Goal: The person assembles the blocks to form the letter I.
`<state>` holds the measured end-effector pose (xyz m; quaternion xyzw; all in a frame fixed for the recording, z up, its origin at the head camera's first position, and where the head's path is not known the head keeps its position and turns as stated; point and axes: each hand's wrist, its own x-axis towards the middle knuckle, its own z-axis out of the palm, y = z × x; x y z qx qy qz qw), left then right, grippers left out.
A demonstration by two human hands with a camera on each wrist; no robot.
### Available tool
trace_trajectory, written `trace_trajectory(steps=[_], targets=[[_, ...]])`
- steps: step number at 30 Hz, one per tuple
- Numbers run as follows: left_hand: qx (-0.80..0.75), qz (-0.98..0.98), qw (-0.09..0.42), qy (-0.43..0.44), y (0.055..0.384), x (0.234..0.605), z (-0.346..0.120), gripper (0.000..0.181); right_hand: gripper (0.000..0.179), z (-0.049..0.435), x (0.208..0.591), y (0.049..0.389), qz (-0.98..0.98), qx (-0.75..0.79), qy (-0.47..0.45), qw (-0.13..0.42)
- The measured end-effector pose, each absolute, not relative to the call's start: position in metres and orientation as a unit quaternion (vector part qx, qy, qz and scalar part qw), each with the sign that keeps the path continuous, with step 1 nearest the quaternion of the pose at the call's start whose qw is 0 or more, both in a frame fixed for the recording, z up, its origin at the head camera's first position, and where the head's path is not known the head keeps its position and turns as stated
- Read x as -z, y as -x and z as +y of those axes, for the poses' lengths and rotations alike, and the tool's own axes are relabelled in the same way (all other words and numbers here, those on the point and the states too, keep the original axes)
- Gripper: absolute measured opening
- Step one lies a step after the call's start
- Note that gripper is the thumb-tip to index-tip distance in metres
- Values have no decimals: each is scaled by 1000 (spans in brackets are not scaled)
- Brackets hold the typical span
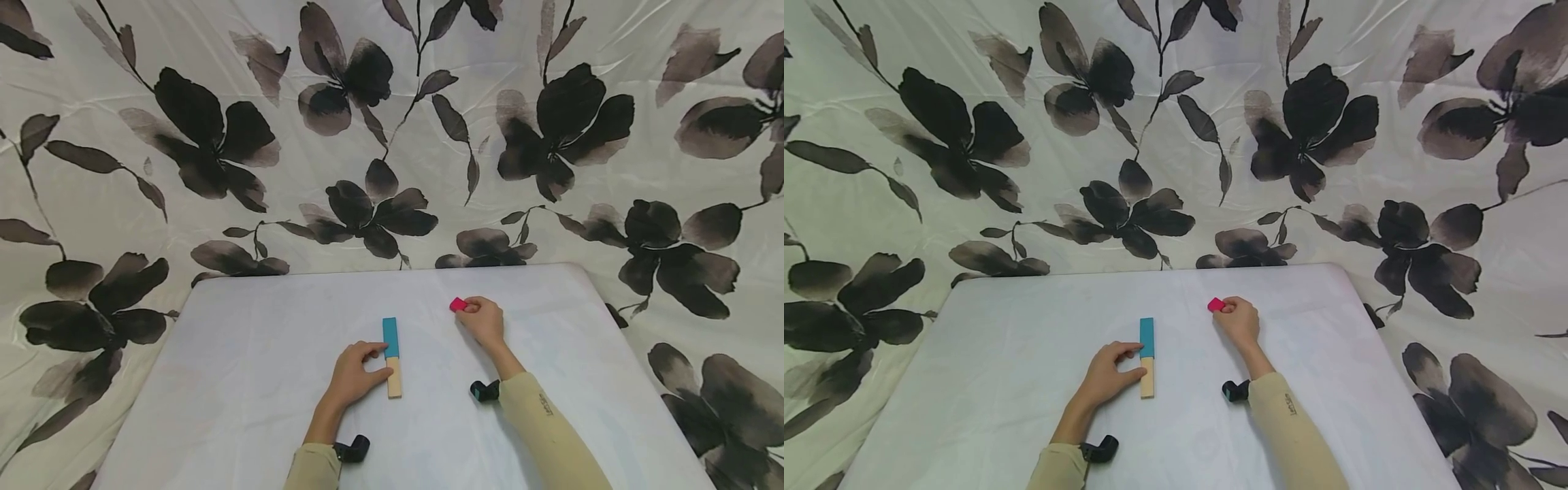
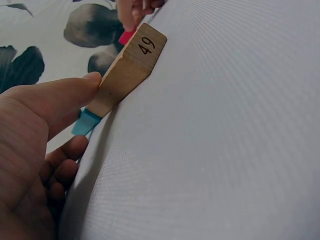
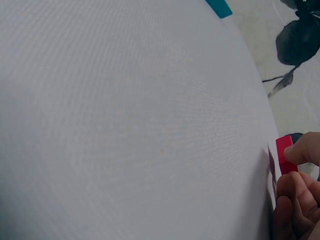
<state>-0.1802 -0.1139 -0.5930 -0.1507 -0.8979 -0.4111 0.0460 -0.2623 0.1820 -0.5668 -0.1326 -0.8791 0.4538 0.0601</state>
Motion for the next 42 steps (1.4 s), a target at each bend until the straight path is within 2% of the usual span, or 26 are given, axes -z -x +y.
trace_trajectory(steps=[13,23,42], targets=[[413,-898,42,147,175,594,-114,45,30,169,575,274,-868,-488,74,59],[411,-899,37,149,172,593,-114,44,30,157,571,280,-853,-521,23,38],[402,-902,46,151,181,592,-114,44,33,137,558,299,-853,-522,0,-4]])
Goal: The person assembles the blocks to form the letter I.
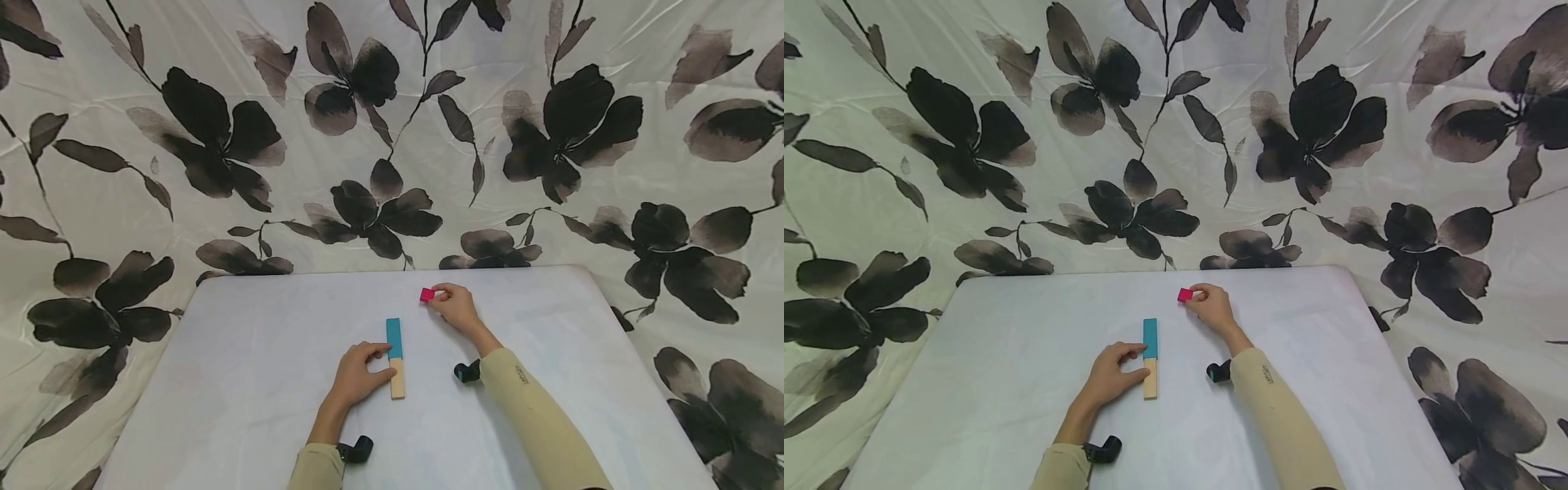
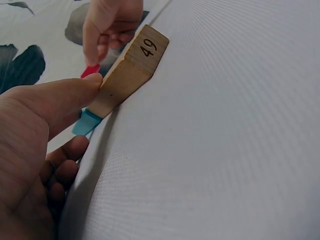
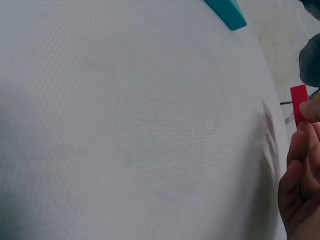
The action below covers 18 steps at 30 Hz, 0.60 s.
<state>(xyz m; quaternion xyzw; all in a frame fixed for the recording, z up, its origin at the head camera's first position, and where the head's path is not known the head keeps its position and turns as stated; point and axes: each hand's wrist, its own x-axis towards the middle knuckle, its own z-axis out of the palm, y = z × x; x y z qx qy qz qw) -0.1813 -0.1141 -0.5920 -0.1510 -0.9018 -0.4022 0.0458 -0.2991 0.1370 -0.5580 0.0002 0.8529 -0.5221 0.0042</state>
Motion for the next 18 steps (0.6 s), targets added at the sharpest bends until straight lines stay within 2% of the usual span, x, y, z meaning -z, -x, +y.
trace_trajectory(steps=[18], targets=[[400,-904,34,146,182,590,-113,45,31,116,560,310,852,516,78,24]])
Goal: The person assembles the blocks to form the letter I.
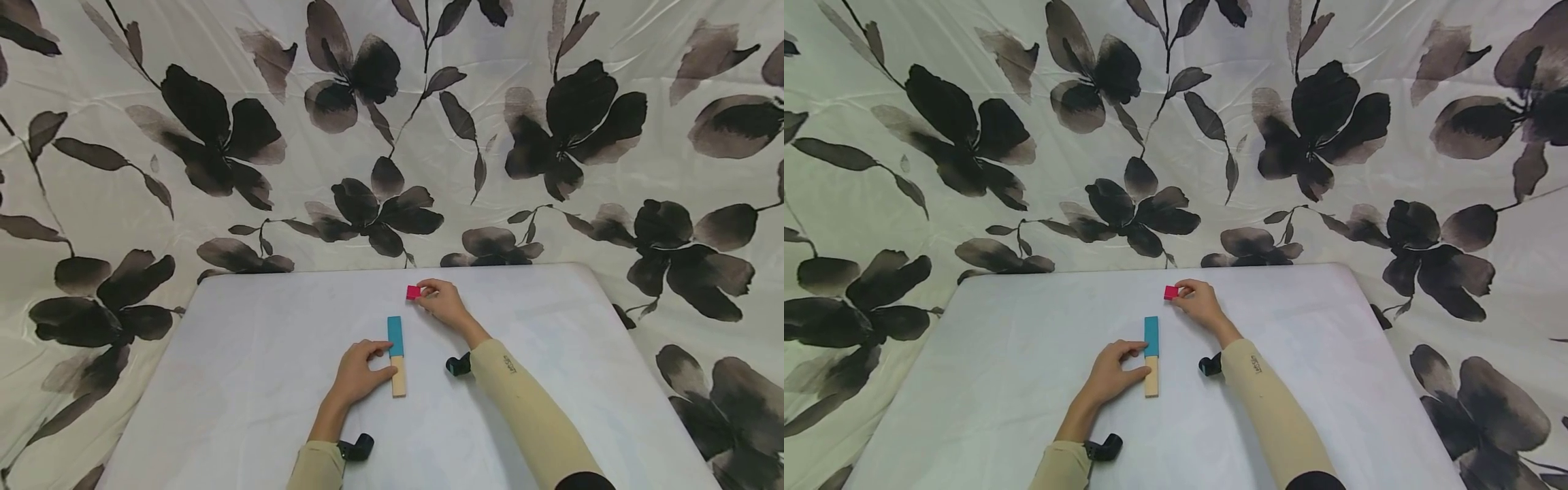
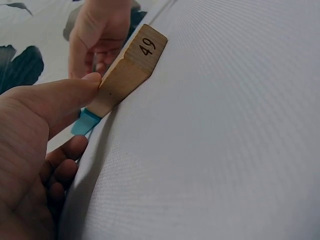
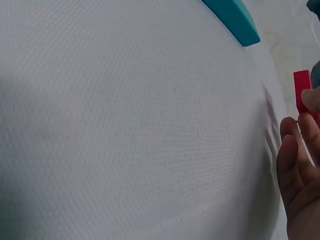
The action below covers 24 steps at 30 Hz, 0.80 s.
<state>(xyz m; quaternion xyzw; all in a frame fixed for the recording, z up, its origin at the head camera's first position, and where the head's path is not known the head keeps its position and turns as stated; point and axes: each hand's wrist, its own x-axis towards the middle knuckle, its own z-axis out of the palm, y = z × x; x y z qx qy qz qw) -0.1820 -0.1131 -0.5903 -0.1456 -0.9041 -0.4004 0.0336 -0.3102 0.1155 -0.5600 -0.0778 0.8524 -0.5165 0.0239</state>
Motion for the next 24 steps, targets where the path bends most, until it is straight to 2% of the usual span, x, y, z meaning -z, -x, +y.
trace_trajectory(steps=[24], targets=[[395,-906,35,146,180,588,-115,45,30,93,563,313,853,506,120,48]])
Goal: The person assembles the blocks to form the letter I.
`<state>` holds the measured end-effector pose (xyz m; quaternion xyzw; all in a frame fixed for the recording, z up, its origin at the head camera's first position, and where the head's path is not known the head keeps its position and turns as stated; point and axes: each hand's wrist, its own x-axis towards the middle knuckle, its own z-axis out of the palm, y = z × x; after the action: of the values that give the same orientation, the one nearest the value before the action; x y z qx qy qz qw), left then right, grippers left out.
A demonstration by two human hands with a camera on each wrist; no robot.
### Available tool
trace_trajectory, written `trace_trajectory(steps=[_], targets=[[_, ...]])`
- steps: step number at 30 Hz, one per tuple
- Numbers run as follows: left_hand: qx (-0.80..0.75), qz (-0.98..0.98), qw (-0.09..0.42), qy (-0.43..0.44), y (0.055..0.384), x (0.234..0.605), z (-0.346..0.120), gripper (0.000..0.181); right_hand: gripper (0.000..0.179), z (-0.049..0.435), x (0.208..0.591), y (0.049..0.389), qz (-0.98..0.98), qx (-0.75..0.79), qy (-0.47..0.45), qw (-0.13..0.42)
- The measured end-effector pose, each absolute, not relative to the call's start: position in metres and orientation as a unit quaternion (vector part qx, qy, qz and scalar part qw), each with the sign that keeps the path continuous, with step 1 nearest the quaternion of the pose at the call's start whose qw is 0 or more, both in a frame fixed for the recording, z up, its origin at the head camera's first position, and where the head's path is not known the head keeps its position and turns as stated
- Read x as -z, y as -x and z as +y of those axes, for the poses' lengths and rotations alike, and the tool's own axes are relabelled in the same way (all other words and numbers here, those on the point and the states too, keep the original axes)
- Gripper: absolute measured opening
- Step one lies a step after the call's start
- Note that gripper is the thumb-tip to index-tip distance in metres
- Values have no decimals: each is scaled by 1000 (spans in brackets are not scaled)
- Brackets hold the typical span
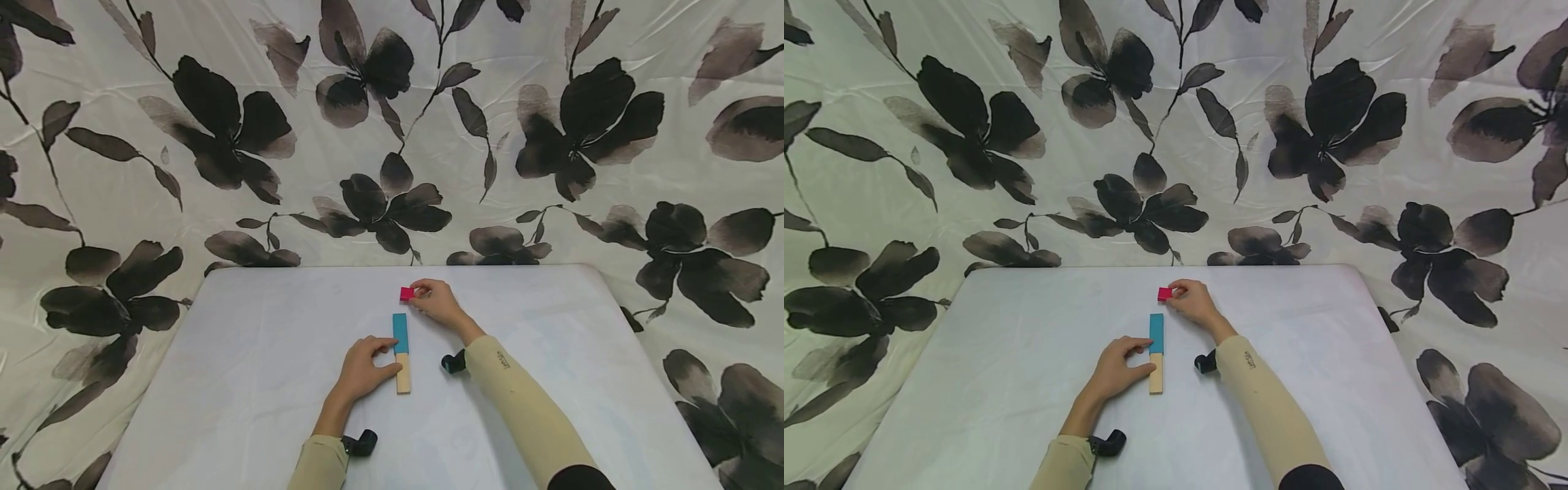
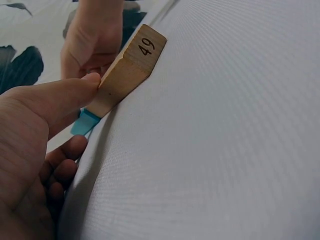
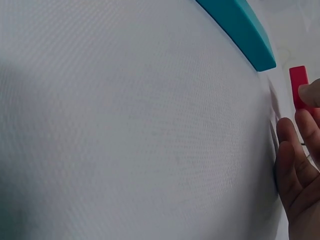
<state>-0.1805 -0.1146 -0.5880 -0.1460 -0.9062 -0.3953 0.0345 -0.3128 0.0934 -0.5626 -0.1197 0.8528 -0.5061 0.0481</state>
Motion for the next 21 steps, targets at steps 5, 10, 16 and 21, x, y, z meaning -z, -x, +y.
trace_trajectory(steps=[5,10,16,21], targets=[[396,-905,38,148,180,588,-115,45,30,90,563,312,852,505,129,48],[396,-906,37,148,180,588,-114,44,30,88,564,313,854,501,130,54],[395,-906,40,149,179,587,-114,44,30,85,563,312,856,496,135,58],[396,-906,39,148,179,586,-114,44,31,82,563,312,863,484,137,53]])
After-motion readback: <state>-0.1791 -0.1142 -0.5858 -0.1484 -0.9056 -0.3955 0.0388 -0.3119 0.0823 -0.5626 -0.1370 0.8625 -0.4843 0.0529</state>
